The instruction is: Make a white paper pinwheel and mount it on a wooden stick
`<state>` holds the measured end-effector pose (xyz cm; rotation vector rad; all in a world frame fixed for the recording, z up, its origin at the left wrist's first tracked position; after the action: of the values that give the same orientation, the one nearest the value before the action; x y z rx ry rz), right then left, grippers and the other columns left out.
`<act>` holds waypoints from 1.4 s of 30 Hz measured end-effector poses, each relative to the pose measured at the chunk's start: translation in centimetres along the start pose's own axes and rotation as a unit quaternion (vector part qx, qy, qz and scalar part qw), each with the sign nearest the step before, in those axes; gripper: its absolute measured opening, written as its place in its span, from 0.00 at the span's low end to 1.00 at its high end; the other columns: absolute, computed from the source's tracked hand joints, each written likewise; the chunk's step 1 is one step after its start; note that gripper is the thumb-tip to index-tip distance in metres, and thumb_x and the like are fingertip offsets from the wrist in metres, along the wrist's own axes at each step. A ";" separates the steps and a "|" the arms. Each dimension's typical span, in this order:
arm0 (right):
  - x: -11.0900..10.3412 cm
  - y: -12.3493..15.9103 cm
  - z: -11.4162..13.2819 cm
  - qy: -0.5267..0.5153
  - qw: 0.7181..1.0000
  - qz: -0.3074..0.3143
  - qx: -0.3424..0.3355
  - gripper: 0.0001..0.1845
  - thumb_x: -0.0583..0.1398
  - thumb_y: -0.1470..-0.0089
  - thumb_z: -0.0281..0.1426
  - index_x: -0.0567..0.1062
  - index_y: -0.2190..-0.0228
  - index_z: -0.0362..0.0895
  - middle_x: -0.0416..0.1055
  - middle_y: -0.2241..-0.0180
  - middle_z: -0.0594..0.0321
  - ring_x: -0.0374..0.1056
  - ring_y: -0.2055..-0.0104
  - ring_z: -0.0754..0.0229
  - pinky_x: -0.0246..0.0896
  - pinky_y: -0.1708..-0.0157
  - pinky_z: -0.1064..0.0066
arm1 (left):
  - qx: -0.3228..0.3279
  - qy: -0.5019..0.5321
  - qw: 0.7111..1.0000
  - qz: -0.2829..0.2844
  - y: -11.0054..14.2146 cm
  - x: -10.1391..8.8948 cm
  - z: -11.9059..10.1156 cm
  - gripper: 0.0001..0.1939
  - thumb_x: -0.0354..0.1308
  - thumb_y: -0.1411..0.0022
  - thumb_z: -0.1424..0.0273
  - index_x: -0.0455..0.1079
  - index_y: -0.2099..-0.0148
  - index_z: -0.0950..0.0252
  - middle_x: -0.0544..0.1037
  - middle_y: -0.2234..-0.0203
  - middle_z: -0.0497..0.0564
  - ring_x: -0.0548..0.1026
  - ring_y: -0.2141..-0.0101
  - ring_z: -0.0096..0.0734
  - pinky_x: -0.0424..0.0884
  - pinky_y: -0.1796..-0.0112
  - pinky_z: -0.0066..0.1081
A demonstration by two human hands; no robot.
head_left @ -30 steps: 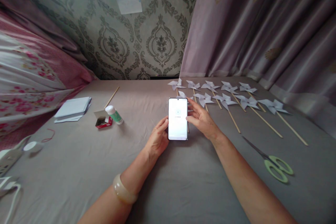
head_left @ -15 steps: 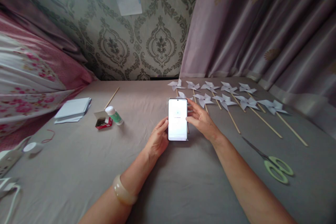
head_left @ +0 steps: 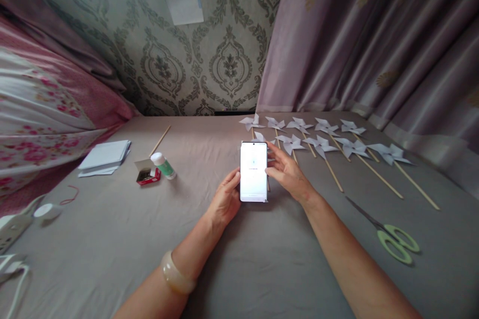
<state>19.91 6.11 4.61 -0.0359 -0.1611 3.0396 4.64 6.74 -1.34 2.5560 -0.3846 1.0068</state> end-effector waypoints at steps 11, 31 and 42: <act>0.1 0.0 0.3 0.002 1.000 0.013 -0.013 0.42 0.60 0.61 0.26 0.63 0.41 0.48 0.73 0.53 0.58 0.71 0.56 0.55 0.68 0.56 0.61 | 0.005 -0.006 1.000 0.009 -0.1 -0.1 0.1 0.16 0.66 0.46 0.69 0.75 0.54 0.66 0.80 0.58 0.55 0.75 0.53 0.43 0.70 0.54 0.36; 0.5 0.0 -0.3 -0.036 0.999 -0.009 0.012 0.41 0.60 0.58 0.30 0.63 0.39 0.50 0.75 0.54 0.60 0.71 0.56 0.55 0.67 0.57 0.62 | 0.012 -0.018 1.000 0.011 -0.5 -0.1 -0.1 0.16 0.66 0.46 0.69 0.75 0.54 0.66 0.80 0.57 0.56 0.74 0.50 0.46 0.69 0.50 0.39; 1.6 0.1 -1.7 -0.089 0.995 -0.041 0.005 0.26 0.59 0.53 0.41 0.75 0.53 0.45 0.77 0.56 0.59 0.72 0.56 0.52 0.66 0.60 0.64 | 0.037 -0.006 0.999 0.031 -0.9 0.0 -0.3 0.13 0.66 0.46 0.71 0.75 0.58 0.68 0.80 0.59 0.57 0.74 0.49 0.47 0.68 0.49 0.39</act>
<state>18.36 6.32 2.90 0.2362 -0.1560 2.9591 4.79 7.66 -1.33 2.6316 -0.4414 1.0460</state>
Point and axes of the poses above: each hand's wrist, its own y-axis away from the middle knuckle, its own x-axis out of the palm, z = x × y, the point moved 6 cm from there along -y, towards the middle knuckle
